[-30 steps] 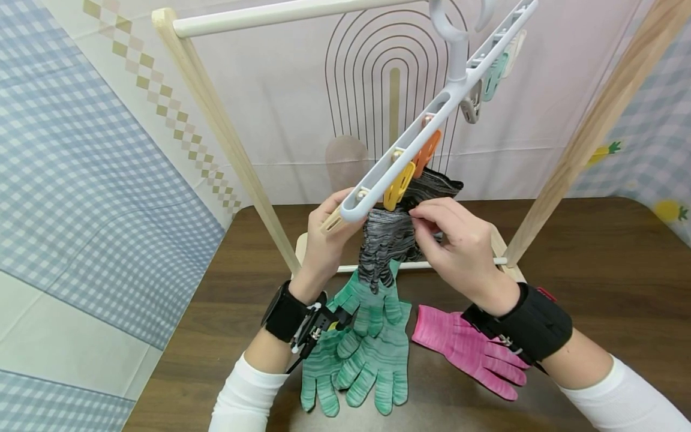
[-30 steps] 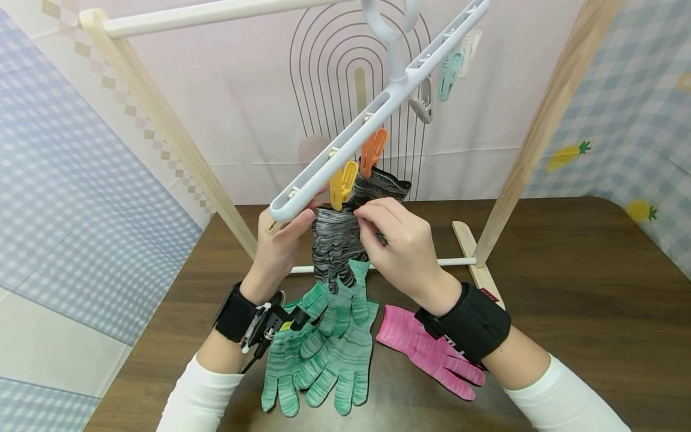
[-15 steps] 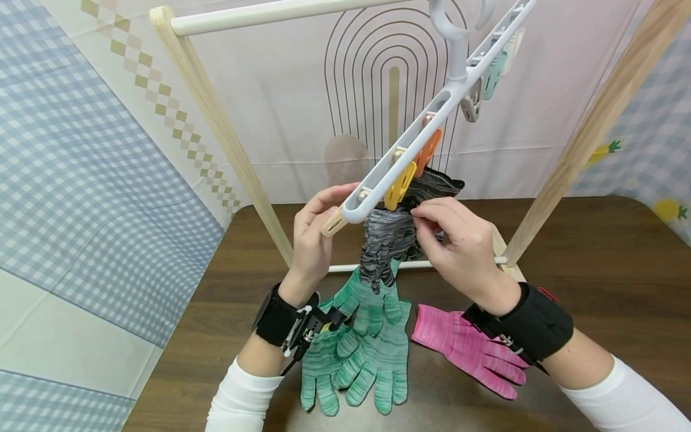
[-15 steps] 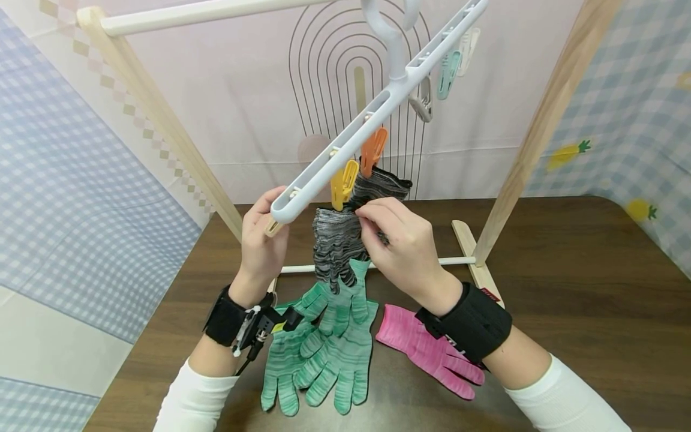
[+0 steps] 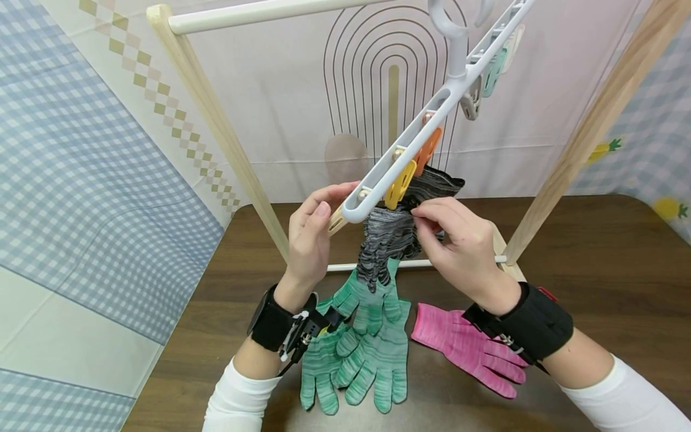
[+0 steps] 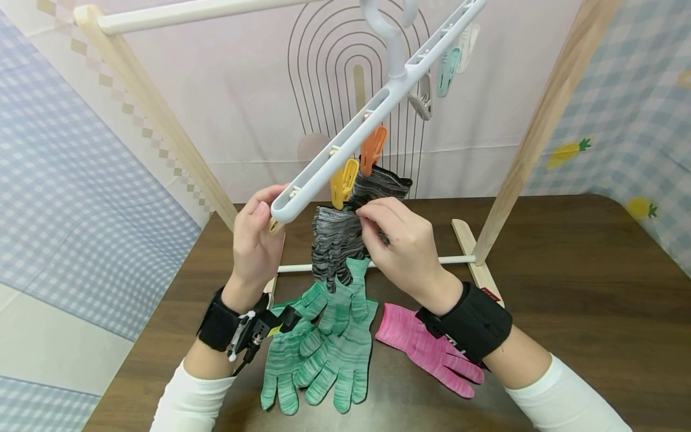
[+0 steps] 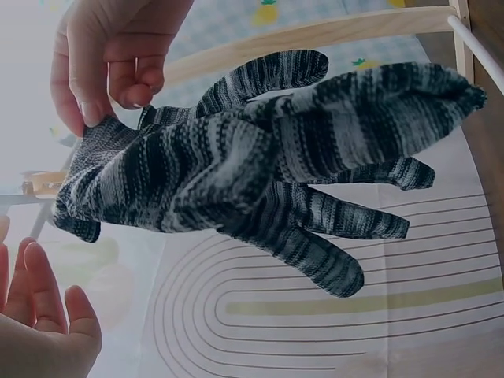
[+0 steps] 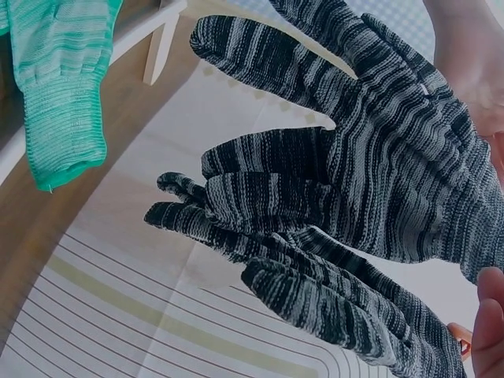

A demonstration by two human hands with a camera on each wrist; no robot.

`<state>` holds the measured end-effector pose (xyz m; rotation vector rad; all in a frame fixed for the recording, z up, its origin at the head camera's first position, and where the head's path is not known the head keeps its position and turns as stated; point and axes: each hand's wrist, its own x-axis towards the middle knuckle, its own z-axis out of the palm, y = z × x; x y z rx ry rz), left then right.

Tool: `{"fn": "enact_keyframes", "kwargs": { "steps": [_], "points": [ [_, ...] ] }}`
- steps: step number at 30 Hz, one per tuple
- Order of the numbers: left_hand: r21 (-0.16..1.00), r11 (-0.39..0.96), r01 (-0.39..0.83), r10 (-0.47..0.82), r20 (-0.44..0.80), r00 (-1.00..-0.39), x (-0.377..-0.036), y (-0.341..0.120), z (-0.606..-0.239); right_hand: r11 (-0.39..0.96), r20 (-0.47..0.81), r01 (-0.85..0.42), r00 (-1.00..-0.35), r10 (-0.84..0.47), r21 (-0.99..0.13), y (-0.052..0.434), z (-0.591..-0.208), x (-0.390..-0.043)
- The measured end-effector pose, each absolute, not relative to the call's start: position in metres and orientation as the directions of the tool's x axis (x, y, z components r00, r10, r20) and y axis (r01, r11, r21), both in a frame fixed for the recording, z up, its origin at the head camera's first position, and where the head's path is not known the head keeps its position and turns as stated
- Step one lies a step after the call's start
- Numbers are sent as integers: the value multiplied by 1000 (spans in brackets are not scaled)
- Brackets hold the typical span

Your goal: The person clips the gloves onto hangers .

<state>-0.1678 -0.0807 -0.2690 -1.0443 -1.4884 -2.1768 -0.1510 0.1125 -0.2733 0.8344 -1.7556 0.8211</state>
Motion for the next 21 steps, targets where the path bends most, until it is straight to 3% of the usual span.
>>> {"fn": "enact_keyframes", "kwargs": {
  "steps": [21],
  "points": [
    [665,-459,589,189,721,-667,-160,-76,-271,544,945,-826,-280,-168,-148,114,-277,-151]
  ]
}}
